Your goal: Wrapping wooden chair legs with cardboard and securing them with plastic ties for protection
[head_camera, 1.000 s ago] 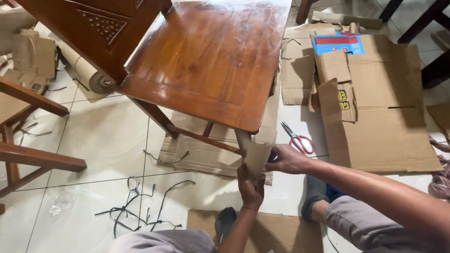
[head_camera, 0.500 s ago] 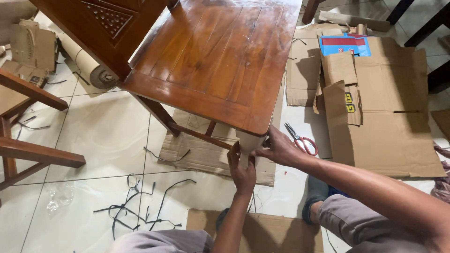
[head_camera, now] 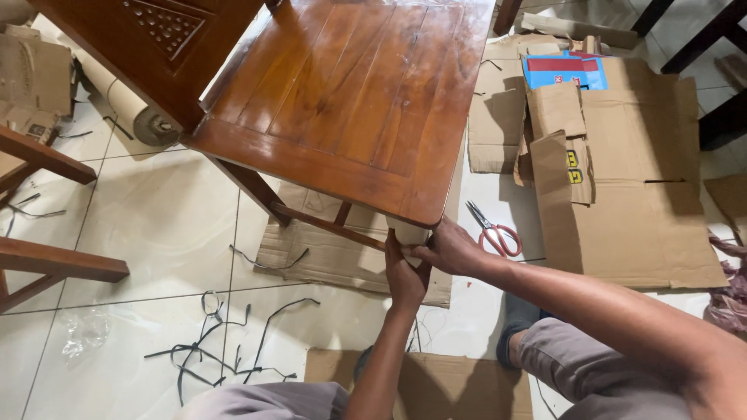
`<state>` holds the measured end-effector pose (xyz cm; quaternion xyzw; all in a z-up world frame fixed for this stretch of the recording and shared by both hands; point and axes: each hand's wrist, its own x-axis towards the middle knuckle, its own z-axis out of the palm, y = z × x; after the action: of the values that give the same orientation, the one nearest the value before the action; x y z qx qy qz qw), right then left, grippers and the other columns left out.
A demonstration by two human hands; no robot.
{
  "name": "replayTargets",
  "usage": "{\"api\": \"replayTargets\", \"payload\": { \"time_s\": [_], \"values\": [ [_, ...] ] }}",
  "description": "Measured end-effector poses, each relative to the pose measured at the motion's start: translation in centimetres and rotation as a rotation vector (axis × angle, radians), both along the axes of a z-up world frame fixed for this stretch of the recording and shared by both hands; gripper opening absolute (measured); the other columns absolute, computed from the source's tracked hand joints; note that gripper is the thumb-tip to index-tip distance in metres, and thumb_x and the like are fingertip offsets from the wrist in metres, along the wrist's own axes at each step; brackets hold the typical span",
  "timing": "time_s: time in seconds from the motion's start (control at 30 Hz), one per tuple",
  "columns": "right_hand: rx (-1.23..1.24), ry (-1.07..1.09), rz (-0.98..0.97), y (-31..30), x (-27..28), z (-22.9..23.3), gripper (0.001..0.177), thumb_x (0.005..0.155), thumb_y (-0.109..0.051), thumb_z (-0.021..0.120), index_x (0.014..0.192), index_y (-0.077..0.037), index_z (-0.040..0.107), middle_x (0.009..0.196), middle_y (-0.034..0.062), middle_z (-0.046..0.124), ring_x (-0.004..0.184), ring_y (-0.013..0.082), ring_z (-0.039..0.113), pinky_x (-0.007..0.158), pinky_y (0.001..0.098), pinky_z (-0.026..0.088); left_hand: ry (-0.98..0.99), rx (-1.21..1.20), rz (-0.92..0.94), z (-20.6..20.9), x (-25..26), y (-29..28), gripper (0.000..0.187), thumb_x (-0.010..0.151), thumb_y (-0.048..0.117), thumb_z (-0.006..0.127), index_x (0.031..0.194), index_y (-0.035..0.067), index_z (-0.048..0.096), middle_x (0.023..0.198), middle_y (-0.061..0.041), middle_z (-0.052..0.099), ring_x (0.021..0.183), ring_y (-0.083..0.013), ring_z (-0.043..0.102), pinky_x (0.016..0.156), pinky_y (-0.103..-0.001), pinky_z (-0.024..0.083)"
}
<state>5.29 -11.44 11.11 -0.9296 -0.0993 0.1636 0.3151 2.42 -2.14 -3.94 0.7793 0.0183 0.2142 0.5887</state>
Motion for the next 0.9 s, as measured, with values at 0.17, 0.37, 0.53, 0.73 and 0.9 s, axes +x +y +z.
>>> {"api": "replayTargets", "payload": {
  "time_s": [0.17, 0.37, 0.53, 0.73, 0.9],
  "values": [
    [-0.052, 0.049, 0.029, -0.7, 0.2, -3.5, 0.057, 0.09, -0.042, 0.07, 0.128, -0.003, 0.052, 0.118, 0.0224, 0.064, 0.116, 0.0476, 0.065, 0.096, 0.0603, 0.053, 0.393, -1.375, -0.316, 5.2, 0.4, 1.9, 0.047, 0.107, 0.03, 0.04, 0.152, 0.018, 0.044, 0.139, -0.01, 0.052, 0.121, -0.0239, 0.054, 0.099, -0.038, 0.049],
    [-0.053, 0.056, 0.049, -0.9, 0.0, -4.0, 0.055, 0.089, -0.042, 0.069, 0.125, -0.003, 0.053, 0.115, 0.0267, 0.068, 0.114, 0.0498, 0.065, 0.095, 0.0626, 0.053, 0.203, -0.744, -0.206, -0.6, 1.5, 0.4, 0.055, 0.093, 0.026, 0.064, 0.144, 0.015, 0.049, 0.122, -0.011, 0.063, 0.11, -0.0298, 0.063, 0.095, -0.045, 0.054],
    [-0.094, 0.075, 0.045, -0.9, 0.1, -3.7, 0.052, 0.09, -0.045, 0.067, 0.12, -0.004, 0.052, 0.11, 0.0253, 0.071, 0.113, 0.0464, 0.067, 0.093, 0.0607, 0.054, 0.19, -0.18, -0.045, -4.7, 2.0, -0.3, 0.065, 0.077, 0.02, 0.088, 0.134, 0.02, 0.056, 0.11, -0.009, 0.072, 0.109, -0.0349, 0.071, 0.096, -0.05, 0.058],
    [-0.148, 0.074, 0.071, -1.0, 0.6, -3.4, 0.052, 0.092, -0.049, 0.065, 0.111, -0.002, 0.058, 0.097, 0.0236, 0.075, 0.107, 0.0449, 0.07, 0.091, 0.0596, 0.055, 0.229, -0.111, -0.008, -2.8, 1.7, 0.0, 0.056, 0.075, 0.025, 0.09, 0.12, 0.019, 0.057, 0.099, -0.011, 0.073, 0.102, -0.0382, 0.072, 0.09, -0.053, 0.06],
    [-0.129, 0.117, 0.081, -1.1, 1.2, -3.2, 0.053, 0.088, -0.049, 0.067, 0.112, -0.003, 0.058, 0.094, 0.0192, 0.078, 0.107, 0.0418, 0.071, 0.092, 0.0597, 0.055, 0.22, -0.031, 0.013, -1.4, 1.2, 0.7, 0.055, 0.077, 0.032, 0.09, 0.118, 0.02, 0.055, 0.098, -0.014, 0.071, 0.102, -0.0416, 0.07, 0.09, -0.057, 0.059]
  ]
}}
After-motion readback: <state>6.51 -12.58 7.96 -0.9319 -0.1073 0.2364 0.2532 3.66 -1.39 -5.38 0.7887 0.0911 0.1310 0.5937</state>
